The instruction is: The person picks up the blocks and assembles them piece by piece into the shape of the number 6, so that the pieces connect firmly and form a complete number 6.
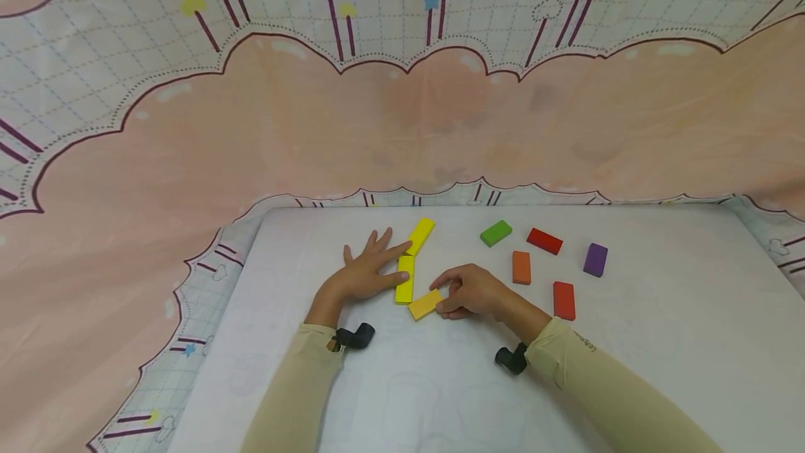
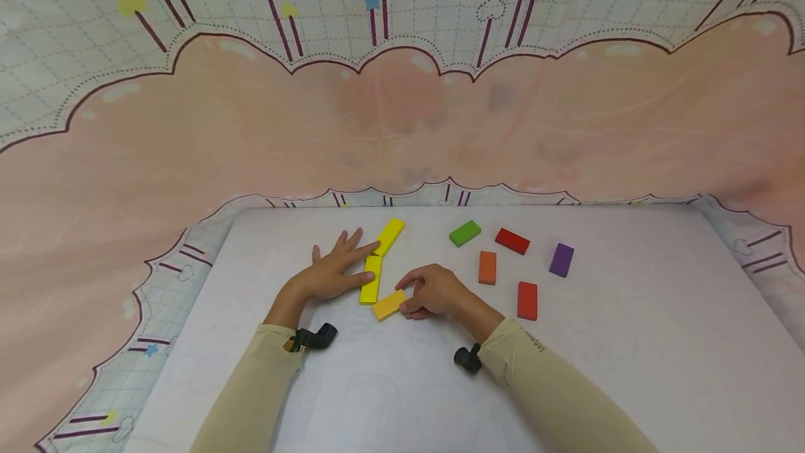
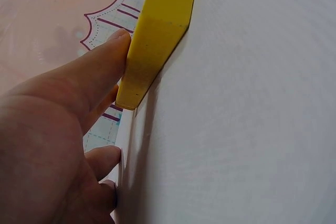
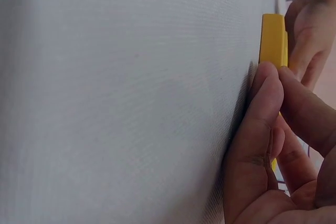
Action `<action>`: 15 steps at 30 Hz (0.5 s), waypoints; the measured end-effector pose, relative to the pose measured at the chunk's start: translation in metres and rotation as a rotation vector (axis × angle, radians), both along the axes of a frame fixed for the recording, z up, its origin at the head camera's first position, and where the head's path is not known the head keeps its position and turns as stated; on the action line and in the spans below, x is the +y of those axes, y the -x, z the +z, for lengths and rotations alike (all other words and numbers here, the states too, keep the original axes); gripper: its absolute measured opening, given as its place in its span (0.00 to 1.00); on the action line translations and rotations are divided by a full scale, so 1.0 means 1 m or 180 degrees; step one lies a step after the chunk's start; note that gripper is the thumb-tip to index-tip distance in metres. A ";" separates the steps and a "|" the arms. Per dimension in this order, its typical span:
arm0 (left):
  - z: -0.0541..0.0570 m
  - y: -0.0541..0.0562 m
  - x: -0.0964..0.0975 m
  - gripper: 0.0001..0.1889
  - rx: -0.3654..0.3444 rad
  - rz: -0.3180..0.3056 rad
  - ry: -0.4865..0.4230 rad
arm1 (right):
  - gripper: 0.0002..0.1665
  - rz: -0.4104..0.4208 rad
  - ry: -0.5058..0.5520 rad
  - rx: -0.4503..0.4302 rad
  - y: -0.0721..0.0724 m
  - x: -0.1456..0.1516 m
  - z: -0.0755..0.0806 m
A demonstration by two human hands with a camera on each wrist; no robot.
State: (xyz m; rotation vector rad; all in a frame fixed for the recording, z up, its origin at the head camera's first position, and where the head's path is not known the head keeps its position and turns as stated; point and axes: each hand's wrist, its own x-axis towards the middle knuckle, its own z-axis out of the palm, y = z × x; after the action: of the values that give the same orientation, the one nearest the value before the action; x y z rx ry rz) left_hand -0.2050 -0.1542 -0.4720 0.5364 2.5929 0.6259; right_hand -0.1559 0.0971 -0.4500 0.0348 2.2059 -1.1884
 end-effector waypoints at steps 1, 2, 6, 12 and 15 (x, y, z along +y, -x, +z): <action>0.000 0.000 0.000 0.37 0.0002 -0.0003 0.0003 | 0.21 -0.0005 -0.0007 -0.0003 0.000 0.000 0.000; 0.000 0.000 0.000 0.37 0.0004 -0.0005 0.0005 | 0.21 -0.0015 -0.0010 -0.0012 0.000 -0.001 0.000; 0.000 0.001 0.000 0.37 0.0011 -0.0014 -0.0002 | 0.21 -0.0040 -0.0015 -0.0028 0.000 -0.001 0.000; 0.000 0.001 0.000 0.37 0.0031 -0.0036 0.0011 | 0.21 -0.0044 -0.0030 -0.0030 0.000 -0.001 0.000; 0.000 0.001 0.000 0.37 0.0021 -0.0037 0.0019 | 0.22 -0.0015 -0.0040 -0.0022 0.000 -0.001 0.000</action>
State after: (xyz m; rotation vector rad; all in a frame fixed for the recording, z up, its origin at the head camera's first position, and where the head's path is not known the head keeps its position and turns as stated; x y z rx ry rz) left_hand -0.2057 -0.1546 -0.4723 0.5523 2.5953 0.6133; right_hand -0.1558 0.0960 -0.4497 0.0493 2.2085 -1.1751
